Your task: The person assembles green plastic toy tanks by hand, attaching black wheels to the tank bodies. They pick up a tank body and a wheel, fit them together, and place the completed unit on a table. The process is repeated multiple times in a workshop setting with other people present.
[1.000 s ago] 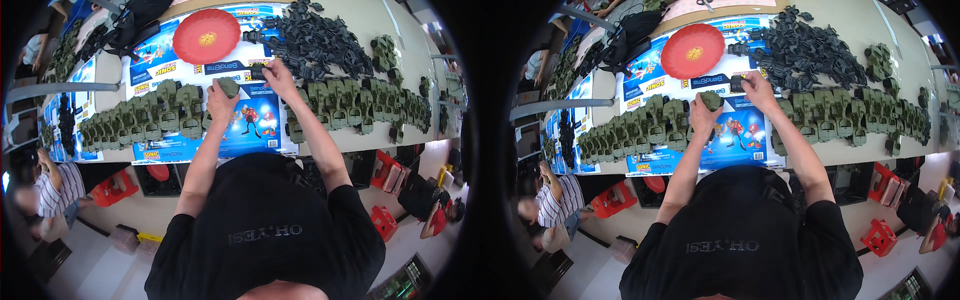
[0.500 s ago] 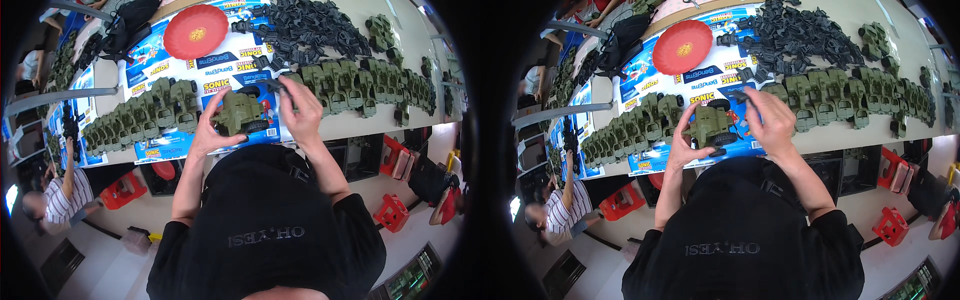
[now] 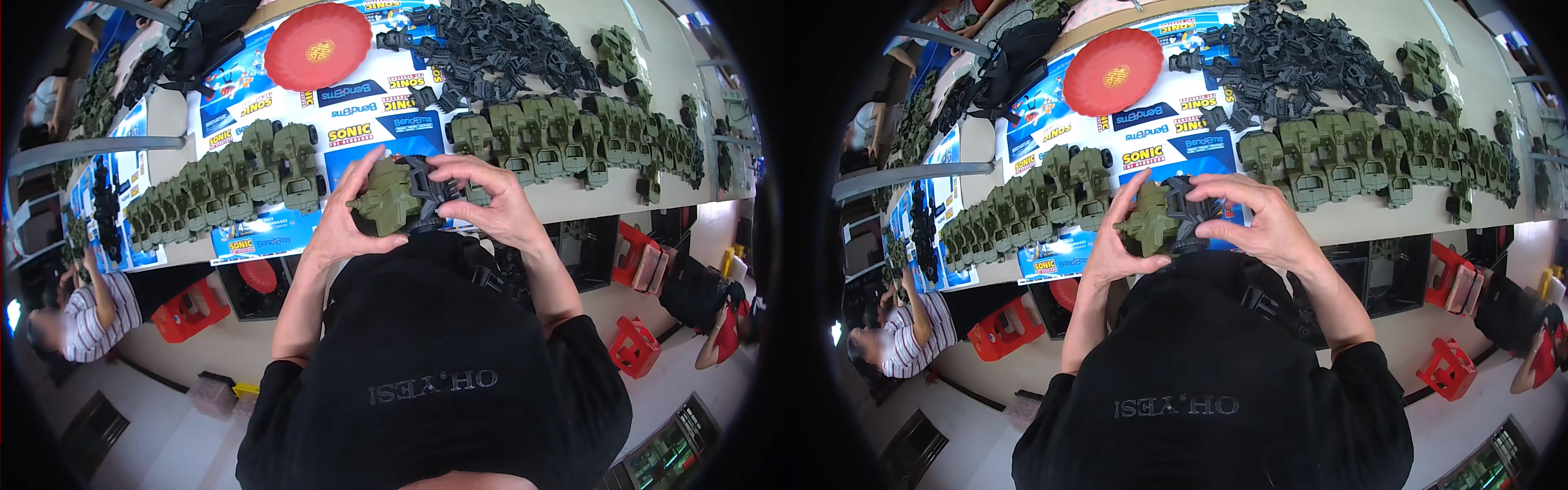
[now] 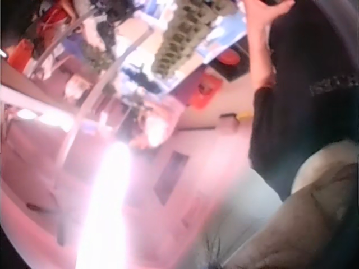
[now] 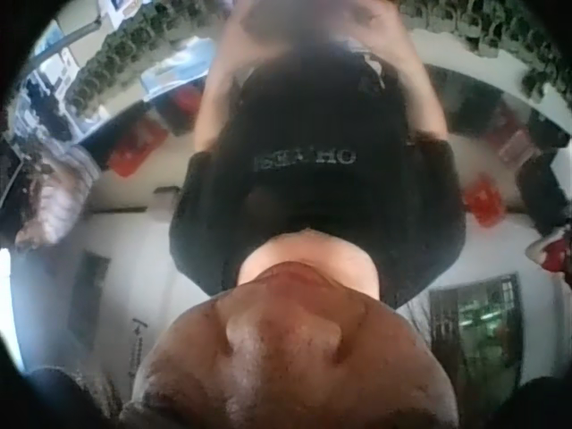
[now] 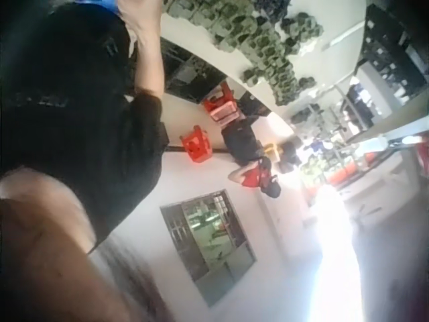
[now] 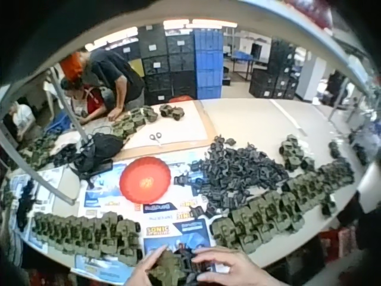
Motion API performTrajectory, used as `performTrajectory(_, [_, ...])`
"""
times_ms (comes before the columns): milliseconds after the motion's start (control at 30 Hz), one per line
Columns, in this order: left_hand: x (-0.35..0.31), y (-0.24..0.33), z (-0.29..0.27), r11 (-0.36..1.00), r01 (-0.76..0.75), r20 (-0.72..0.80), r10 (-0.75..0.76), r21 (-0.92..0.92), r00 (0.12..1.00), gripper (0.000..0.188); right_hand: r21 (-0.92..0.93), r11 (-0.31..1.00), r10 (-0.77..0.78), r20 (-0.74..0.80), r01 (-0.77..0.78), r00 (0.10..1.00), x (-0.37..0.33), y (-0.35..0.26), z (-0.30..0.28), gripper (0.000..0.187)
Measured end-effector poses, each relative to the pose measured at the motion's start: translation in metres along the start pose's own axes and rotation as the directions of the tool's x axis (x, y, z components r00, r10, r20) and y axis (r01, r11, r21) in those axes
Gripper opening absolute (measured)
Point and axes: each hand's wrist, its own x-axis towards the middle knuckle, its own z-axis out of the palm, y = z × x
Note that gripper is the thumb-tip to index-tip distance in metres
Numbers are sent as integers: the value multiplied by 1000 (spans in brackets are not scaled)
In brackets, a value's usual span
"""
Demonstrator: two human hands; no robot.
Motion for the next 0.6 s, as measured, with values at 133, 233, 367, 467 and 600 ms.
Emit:
performTrajectory(133, [-2, -2, -2, 998, -51, 42, 49, 42, 998, 99, 69, 997, 48, -24, -47, 999, 0, -2, 8, 48])
performTrajectory(233, [-7, 2, -1, 997, 51, 81, -46, -53, 996, 95, -65, 998, 0, 42, 3, 999, 0, -7, 6, 51])
performTrajectory(367, [-9, 6, -5, 995, 99, 90, -101, 28, 991, 93, 7, 999, 39, 50, -40, 998, 0, -2, 4, 48])
performTrajectory(467, [-6, 15, -9, 990, 133, 127, -139, 48, 982, 92, 60, 998, -1, -21, 2, 1000, 0, 1, 5, 46])
performTrajectory(600, [-4, 22, -5, 982, 122, 103, -138, 147, 985, 93, 12, 998, -69, 27, 69, 997, -1, 1, 5, 48])
